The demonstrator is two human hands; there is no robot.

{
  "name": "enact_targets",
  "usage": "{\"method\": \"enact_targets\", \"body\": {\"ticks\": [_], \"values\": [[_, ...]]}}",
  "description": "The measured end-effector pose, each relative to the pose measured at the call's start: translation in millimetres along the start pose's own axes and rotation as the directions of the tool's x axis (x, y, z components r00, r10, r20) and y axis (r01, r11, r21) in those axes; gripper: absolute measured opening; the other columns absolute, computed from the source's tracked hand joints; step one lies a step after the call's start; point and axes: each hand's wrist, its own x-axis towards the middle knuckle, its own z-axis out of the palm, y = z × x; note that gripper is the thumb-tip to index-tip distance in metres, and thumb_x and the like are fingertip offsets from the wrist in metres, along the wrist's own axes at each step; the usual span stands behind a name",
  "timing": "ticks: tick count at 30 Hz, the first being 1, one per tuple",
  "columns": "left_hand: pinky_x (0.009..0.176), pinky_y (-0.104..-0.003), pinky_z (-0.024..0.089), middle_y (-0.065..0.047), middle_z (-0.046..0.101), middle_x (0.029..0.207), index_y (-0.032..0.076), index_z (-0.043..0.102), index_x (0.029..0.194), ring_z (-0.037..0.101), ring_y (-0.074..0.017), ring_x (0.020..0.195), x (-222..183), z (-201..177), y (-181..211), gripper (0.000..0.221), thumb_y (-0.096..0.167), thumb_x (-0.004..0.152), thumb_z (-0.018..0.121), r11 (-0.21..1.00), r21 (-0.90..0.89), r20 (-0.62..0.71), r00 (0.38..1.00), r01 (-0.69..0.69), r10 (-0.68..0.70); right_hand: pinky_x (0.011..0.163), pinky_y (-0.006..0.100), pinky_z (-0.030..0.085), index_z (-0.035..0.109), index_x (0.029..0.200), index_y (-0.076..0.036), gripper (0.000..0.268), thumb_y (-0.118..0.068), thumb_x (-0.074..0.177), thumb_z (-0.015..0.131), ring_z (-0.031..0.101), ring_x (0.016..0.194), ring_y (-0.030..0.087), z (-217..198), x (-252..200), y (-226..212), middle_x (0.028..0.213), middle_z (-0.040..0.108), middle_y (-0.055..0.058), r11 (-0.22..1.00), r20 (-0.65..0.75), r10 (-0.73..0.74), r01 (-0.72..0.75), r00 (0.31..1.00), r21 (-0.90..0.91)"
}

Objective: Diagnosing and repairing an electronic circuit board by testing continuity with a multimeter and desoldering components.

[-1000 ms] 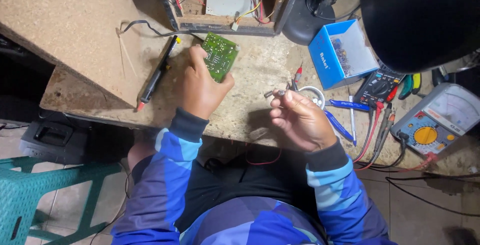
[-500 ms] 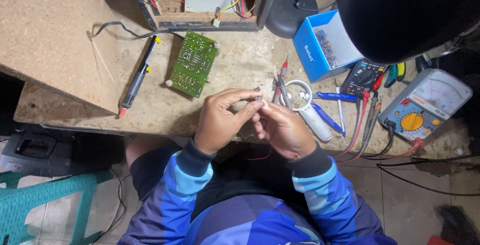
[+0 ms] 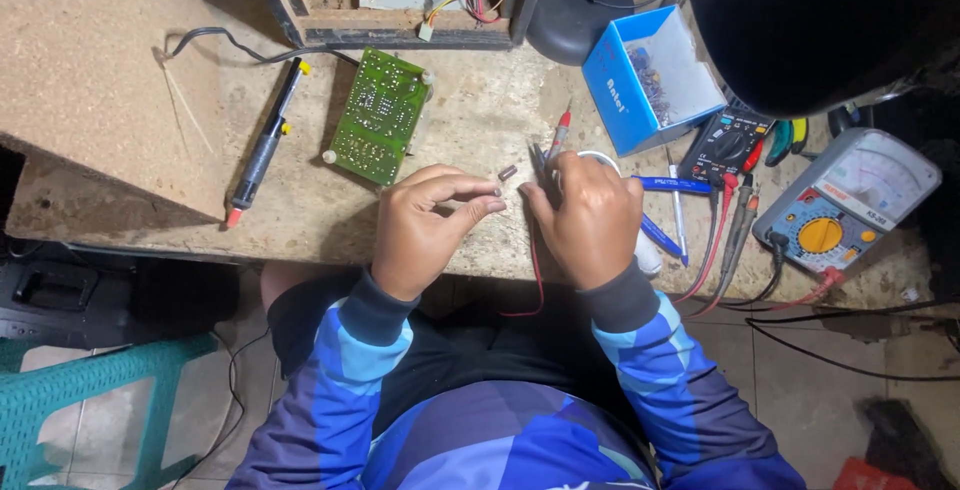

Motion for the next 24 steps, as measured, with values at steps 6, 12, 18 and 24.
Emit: {"method": "enact_targets", "body": {"ticks": [6, 12, 18, 24], "values": [[0.073, -0.032, 0.061, -0.001, 0.073, 0.084, 0.013, 0.08, 0.089, 0.073, -0.0239, 0.083, -11, 4, -67, 0.005, 0.01, 0.086, 0.077, 0.801, 0.493, 0.276, 0.934, -0.341, 0.227, 0.069, 0.038, 0.049, 0.07, 0.112, -0.015, 0.036, -0.025, 0.081, 0.084, 0.071, 0.077, 0.025, 0, 9, -7, 0.081, 0.068, 0.002, 0.999, 0.046, 0.051, -0.051, 0.998, 0.0], [0.078, -0.032, 0.058, 0.001, 0.071, 0.086, 0.017, 0.077, 0.089, 0.067, -0.0215, 0.092, -10, 1, -75, 0.008, 0.012, 0.092, 0.071, 0.754, 0.539, 0.274, 0.924, -0.376, 0.265, 0.069, 0.04, 0.052, 0.073, 0.115, -0.013, 0.039, -0.023, 0.078, 0.081, 0.072, 0.079, 0.028, 11, 15, -1, 0.086, 0.067, 0.004, 0.999, 0.034, 0.024, -0.023, 0.999, -0.033], [0.082, -0.032, 0.057, 0.002, 0.072, 0.095, 0.018, 0.076, 0.101, 0.068, -0.0207, 0.097, -16, -4, -79, 0.01, 0.021, 0.095, 0.07, 0.782, 0.527, 0.288, 0.936, -0.333, 0.205, 0.073, 0.036, 0.049, 0.077, 0.116, -0.016, 0.032, -0.024, 0.086, 0.08, 0.073, 0.082, 0.023, 18, 30, -1, 0.083, 0.073, 0.001, 0.993, 0.102, 0.03, -0.018, 0.994, -0.121], [0.087, -0.037, 0.058, -0.001, 0.072, 0.102, 0.017, 0.073, 0.111, 0.068, -0.0246, 0.102, -20, -6, -83, 0.02, 0.027, 0.094, 0.069, 0.821, 0.48, 0.288, 0.94, -0.309, 0.186, 0.071, 0.04, 0.053, 0.078, 0.116, -0.008, 0.03, -0.012, 0.087, 0.084, 0.073, 0.08, 0.031, 27, 32, 3, 0.085, 0.078, 0.011, 0.981, -0.011, 0.071, -0.067, 0.997, 0.182]]}}
